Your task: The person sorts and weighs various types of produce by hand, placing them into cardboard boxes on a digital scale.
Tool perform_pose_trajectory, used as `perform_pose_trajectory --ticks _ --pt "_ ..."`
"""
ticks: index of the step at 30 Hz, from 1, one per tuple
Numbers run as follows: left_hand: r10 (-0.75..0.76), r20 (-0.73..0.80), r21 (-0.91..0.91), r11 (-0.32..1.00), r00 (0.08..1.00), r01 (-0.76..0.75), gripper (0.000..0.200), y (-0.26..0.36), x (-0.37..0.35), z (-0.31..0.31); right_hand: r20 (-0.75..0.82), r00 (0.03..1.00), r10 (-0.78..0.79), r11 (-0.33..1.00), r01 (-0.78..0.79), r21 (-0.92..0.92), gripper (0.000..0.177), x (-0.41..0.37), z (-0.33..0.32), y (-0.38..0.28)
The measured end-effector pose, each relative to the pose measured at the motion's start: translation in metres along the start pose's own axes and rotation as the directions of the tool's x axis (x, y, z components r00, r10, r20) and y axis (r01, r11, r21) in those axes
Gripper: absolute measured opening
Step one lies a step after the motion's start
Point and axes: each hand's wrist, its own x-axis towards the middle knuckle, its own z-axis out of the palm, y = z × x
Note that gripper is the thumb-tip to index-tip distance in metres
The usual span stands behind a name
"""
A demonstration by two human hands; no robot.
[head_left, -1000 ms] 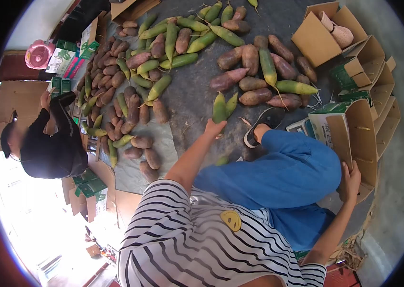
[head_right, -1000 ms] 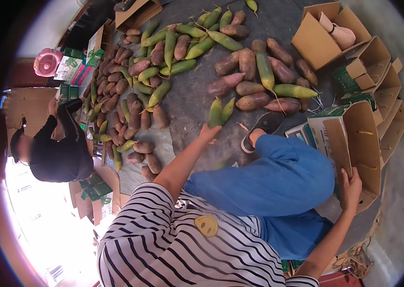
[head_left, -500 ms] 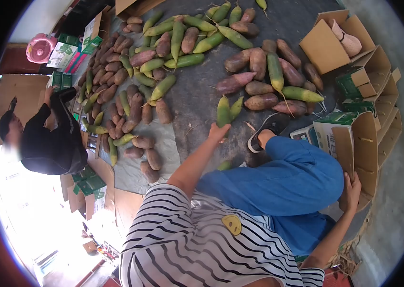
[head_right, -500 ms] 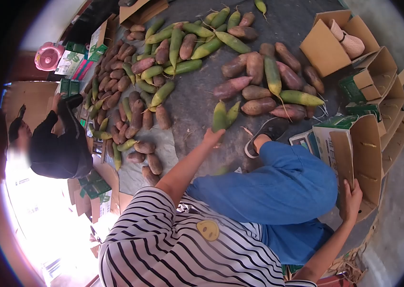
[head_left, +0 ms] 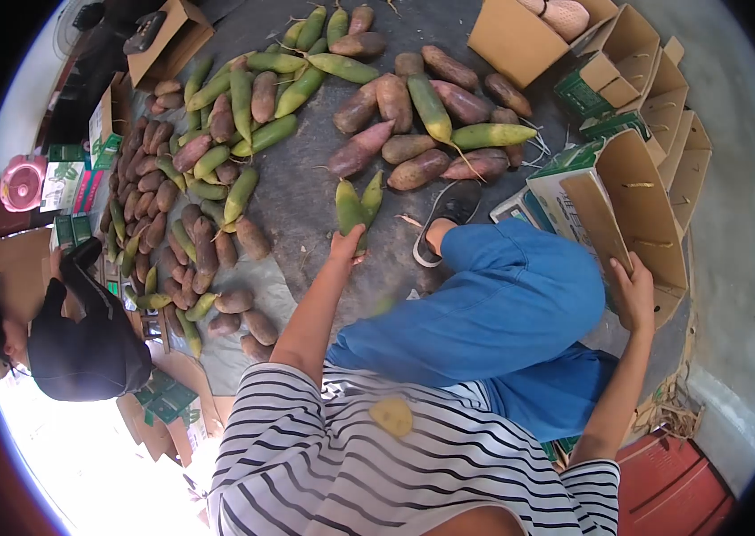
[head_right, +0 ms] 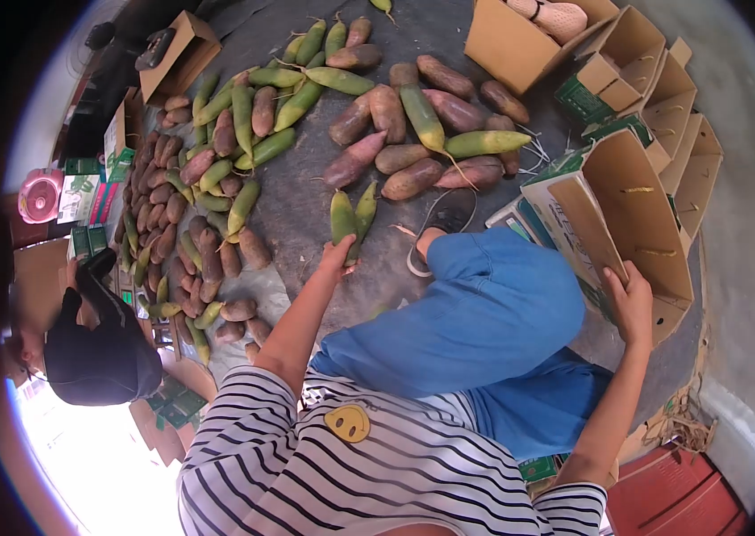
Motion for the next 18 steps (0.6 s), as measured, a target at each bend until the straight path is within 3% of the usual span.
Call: perform_pose_trajectory --ticks 6,9,18 --pt "-0.004 -0.021 0.028 1.000 1.000 0.004 0.041 0.013 -0.020 0.009 0.001 1.000 -0.010 0.999 0.010 -0.031 0.027 0.000 -0.001 0.002" --pt "-0.006 0.078 0.029 1.000 0.997 0.004 0.042 0.006 -0.023 0.009 0.007 1.000 -0.003 1.000 0.003 -0.022 0.026 0.000 -0.001 0.001" --pt "-0.012 0.105 -0.001 1.000 0.994 0.012 0.044 0.005 -0.036 0.012 0.013 1.000 -0.013 1.000 0.013 -0.025 0.026 -0.001 -0.003 -0.002"
